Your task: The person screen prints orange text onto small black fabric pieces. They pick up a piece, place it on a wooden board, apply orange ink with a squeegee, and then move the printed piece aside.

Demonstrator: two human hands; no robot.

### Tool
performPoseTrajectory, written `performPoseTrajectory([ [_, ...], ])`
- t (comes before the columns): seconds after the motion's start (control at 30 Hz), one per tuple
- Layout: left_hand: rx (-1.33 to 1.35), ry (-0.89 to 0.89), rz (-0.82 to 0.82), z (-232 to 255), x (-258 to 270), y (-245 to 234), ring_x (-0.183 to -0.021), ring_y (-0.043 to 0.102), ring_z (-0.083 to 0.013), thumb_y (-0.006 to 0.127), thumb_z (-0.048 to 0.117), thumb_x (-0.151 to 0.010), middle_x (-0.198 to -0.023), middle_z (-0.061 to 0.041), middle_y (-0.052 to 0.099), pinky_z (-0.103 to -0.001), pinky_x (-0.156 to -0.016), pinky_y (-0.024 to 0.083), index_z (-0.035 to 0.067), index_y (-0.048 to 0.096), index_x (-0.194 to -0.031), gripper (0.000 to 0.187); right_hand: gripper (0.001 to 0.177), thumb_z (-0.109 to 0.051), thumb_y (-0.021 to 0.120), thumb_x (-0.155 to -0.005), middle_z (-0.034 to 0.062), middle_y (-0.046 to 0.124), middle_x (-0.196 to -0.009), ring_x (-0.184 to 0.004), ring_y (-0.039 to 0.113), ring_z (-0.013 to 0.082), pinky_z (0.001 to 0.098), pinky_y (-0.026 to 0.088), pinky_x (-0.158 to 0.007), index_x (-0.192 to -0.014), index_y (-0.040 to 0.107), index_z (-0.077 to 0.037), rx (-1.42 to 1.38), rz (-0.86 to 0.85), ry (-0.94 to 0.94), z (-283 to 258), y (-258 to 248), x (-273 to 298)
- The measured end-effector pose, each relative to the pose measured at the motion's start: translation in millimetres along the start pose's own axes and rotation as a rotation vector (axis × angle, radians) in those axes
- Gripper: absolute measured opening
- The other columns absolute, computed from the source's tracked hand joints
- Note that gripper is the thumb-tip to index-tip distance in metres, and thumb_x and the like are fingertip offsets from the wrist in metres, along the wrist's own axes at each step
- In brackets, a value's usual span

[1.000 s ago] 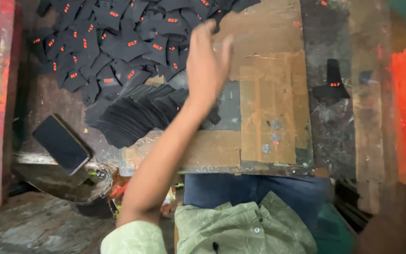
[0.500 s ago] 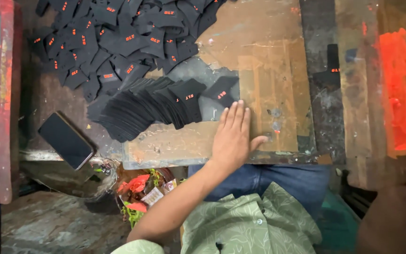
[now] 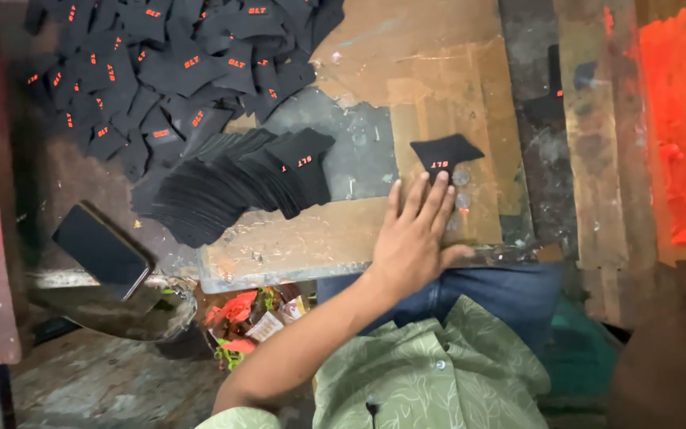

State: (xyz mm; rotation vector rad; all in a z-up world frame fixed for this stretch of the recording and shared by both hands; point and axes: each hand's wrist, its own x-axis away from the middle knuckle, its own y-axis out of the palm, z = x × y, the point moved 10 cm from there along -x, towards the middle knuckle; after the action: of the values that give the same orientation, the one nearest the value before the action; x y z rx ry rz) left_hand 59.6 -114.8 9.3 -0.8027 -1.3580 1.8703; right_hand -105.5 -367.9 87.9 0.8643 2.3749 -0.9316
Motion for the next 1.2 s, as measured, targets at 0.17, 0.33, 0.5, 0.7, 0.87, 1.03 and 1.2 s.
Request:
performPoseTrajectory([
  [0.17, 0.123, 0.085, -0.010, 14, 17, -15, -0.148, 0.037, -0.0364, 0.056, 0.068, -0.087, -0.158, -0.015, 0.045, -0.061, -0.124, 0.020, 0.002, 0.046, -0.151, 0.092, 0.022, -0.001, 0.061, -0.099, 0.0110, 0.072, -0.119, -0.110, 0.069, 0.0261, 0.0400, 0.055, -0.099, -0.120, 0.069, 0.000, -0.024, 0.032, 0.023, -40, 31, -11],
  [0.33, 0.618, 0.017, 0.135, -12, 14, -86, -0.149, 0.047, -0.0413, 0.070, 0.046, -0.096, -0.159, -0.020, 0.049, -0.052, -0.123, 0.038, 0.002, 0.045, -0.153, 0.076, 0.021, -0.001, 0.062, -0.100, 0.0104, 0.072, -0.119, -0.109, 0.069, 0.0252, 0.0385, 0.055, -0.097, -0.120, 0.069, 0.000, -0.040, 0.048, 0.028, -89, 54, -41],
  [0.5, 1.416, -0.267, 0.216, -43, 18, -73, -0.137, 0.060, -0.0371, 0.073, 0.029, -0.097, -0.153, -0.023, 0.055, -0.043, -0.115, 0.051, -0.002, 0.038, -0.156, 0.075, 0.037, 0.011, 0.056, -0.089, 0.0113, 0.071, -0.124, -0.117, 0.069, 0.0295, 0.0414, 0.053, -0.111, -0.119, 0.071, -0.005, 0.168, -0.273, -0.139, -111, 122, -32],
  [0.7, 0.862, -0.529, 0.296, -80, 37, -2, -0.131, 0.063, -0.0352, 0.077, 0.034, -0.093, -0.138, -0.028, 0.063, -0.040, -0.108, 0.050, -0.005, 0.058, -0.139, 0.063, 0.036, 0.007, 0.064, -0.079, 0.0097, 0.072, -0.119, -0.116, 0.069, 0.0293, 0.0461, 0.051, -0.110, -0.111, 0.072, -0.009, 0.099, -0.498, -0.125, -94, 175, -7],
  [0.87, 0.696, -0.440, 0.323, -75, 35, -24, -0.123, 0.061, -0.0392, 0.078, 0.028, -0.088, -0.141, -0.026, 0.062, -0.043, -0.105, 0.048, 0.000, 0.063, -0.136, 0.058, 0.038, 0.003, 0.064, -0.080, 0.0077, 0.072, -0.119, -0.119, 0.067, 0.0261, 0.0517, 0.041, -0.118, -0.114, 0.074, -0.010, 0.143, -0.605, -0.188, -68, 209, -22],
  [1.03, 0.749, -0.506, 0.334, -77, 40, -18, -0.124, 0.063, -0.0359, 0.078, 0.027, -0.088, -0.141, -0.021, 0.064, -0.041, -0.106, 0.050, 0.005, 0.065, -0.135, 0.054, 0.039, 0.000, 0.064, -0.078, 0.0073, 0.072, -0.124, -0.122, 0.066, 0.0250, 0.0547, 0.038, -0.120, -0.115, 0.073, -0.009, 0.157, -0.581, -0.139, -80, 215, 3],
  [1.2, 0.659, -0.422, 0.440, -61, 41, -37, -0.127, 0.061, -0.0397, 0.079, 0.024, -0.090, -0.145, -0.024, 0.060, -0.044, -0.107, 0.049, 0.002, 0.062, -0.139, 0.056, 0.042, 0.003, 0.061, -0.079, 0.0076, 0.071, -0.127, -0.125, 0.065, 0.0264, 0.0497, 0.042, -0.118, -0.117, 0.073, -0.010, 0.165, -0.481, -0.044, -87, 196, 15],
])
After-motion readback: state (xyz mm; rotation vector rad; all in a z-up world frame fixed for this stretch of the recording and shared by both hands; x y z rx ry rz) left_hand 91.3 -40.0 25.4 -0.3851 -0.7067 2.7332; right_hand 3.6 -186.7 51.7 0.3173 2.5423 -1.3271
